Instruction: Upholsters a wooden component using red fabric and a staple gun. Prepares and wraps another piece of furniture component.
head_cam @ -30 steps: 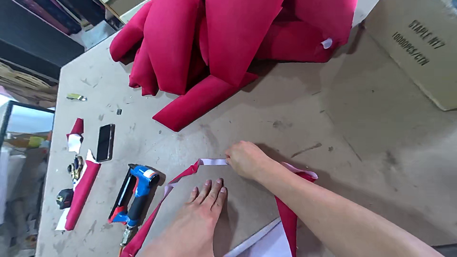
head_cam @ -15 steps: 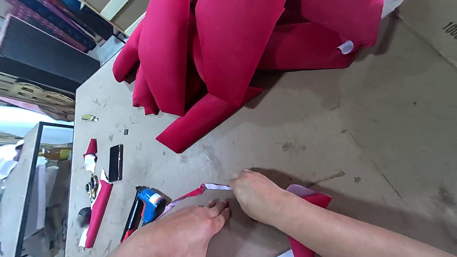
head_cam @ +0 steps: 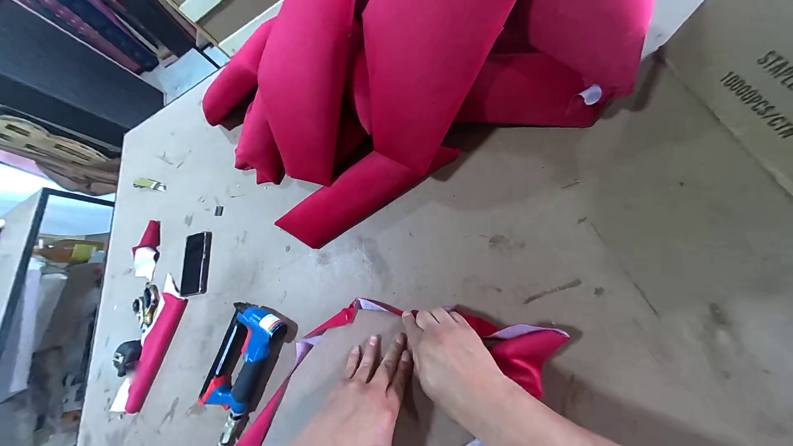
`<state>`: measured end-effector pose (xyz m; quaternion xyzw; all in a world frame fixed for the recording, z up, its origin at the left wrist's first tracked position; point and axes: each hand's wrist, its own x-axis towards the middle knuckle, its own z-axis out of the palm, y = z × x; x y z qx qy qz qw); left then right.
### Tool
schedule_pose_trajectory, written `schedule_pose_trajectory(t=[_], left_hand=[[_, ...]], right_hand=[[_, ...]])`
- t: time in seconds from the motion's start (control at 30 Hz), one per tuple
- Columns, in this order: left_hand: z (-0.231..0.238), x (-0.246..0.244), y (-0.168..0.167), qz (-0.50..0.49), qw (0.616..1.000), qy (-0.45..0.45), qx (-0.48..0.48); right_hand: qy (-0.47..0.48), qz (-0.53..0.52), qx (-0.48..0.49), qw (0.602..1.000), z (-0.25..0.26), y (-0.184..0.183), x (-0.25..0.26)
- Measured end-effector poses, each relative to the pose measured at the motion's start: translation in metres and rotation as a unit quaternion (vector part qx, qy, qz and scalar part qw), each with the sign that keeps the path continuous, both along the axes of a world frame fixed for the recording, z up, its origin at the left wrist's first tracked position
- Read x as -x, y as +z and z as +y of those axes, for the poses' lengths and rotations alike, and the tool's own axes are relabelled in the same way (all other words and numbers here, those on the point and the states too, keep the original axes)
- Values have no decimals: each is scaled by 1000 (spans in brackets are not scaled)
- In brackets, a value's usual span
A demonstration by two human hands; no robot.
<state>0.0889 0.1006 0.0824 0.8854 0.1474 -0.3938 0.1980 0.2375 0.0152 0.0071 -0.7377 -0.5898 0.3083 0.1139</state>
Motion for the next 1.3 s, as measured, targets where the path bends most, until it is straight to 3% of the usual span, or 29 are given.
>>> schedule_pose_trajectory(t=[0.1, 0.17, 0.23, 0.3, 0.4, 0.5, 0.6, 0.7, 0.8, 0.9, 1.07, 1.3], left_hand=[[-33, 47, -35, -193, 976, 8, -101], [-41, 71, -49, -282, 953, 43, -105], [-33, 96, -39, -329, 928, 149, -93], [-1, 142, -31, -352, 872, 283, -188], [73, 212, -55, -210, 818, 399, -358], [116, 235, -78, -69, 840, 415, -344], [137, 221, -73, -70, 844, 447, -288], [140, 193, -30, -104, 828, 509, -209], [105, 147, 39, -188, 764, 617, -24], [56, 86, 75, -218, 760, 603, 103], [5, 15, 62, -209, 727, 624, 193], [-19, 5, 43, -199, 742, 621, 158]], right_hand=[[-43, -99, -134, 985, -22, -18, 24], [-49, -127, -172, 976, -31, -21, 31], [-50, -141, -188, 971, -34, -23, 35], [-49, -147, -185, 970, -37, -25, 37], [-48, -143, -169, 974, -39, -25, 37], [-50, -132, -166, 976, -37, -27, 38], [-64, -114, -168, 977, -39, -28, 37], [-68, -100, -181, 976, -39, -29, 34], [-75, -94, -195, 973, -40, -31, 35], [-81, -96, -214, 969, -40, -31, 37], [-108, -86, -248, 959, -42, -40, 38], [-103, -87, -252, 958, -45, -41, 39]])
